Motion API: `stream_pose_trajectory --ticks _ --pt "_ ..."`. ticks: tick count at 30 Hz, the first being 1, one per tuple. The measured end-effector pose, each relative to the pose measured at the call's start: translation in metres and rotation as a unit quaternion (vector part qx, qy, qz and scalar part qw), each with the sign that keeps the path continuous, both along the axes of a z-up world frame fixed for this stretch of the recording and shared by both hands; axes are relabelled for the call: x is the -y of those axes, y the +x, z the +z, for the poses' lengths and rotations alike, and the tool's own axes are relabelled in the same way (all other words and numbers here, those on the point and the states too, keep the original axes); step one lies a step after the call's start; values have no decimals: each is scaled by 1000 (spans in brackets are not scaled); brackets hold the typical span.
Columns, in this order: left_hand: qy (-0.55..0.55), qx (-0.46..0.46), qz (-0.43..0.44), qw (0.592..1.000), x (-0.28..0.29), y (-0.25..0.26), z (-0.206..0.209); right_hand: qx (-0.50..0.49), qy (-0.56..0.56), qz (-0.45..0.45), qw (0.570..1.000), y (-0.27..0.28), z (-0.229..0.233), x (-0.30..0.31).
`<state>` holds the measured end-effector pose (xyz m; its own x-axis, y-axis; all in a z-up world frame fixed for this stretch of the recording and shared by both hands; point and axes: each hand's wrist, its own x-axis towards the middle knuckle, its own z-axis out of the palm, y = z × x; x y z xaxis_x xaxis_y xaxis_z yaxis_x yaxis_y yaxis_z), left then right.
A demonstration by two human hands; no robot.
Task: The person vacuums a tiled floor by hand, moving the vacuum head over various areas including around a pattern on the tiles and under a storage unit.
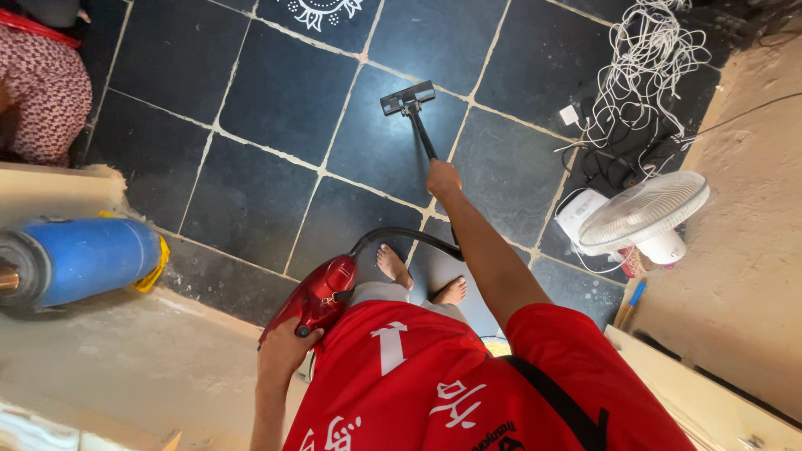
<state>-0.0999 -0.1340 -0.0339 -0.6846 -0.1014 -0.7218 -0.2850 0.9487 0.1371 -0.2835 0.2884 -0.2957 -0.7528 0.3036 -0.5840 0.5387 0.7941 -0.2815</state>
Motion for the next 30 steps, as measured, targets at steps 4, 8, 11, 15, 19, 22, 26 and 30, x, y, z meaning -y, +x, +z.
stream_pose_trajectory --ticks 4,8,11,15,19,22,26,30 --pt "-1 -7 -6 1000 8 -15 -4 35 3 16 999 17 15 18" --pt "4 3 -36 999 10 -36 -5 29 -6 -9 1000 41 43 24" --pt "4 -5 -74 997 5 -52 -7 14 -18 -57 998 66 60 7" --pt "13 -1 -128 992 -9 -76 -5 26 12 -102 994 92 70 -27" --pt "30 33 -147 988 -42 -100 0 21 29 -134 990 107 63 -65" --pt "39 10 -167 985 -73 -118 3 17 31 -190 981 101 56 -95" --pt "32 -2 -171 985 -112 -143 0 -5 29 -252 967 94 50 -128" --pt "30 -24 -173 984 -155 -171 2 -16 34 -283 958 77 49 -167"
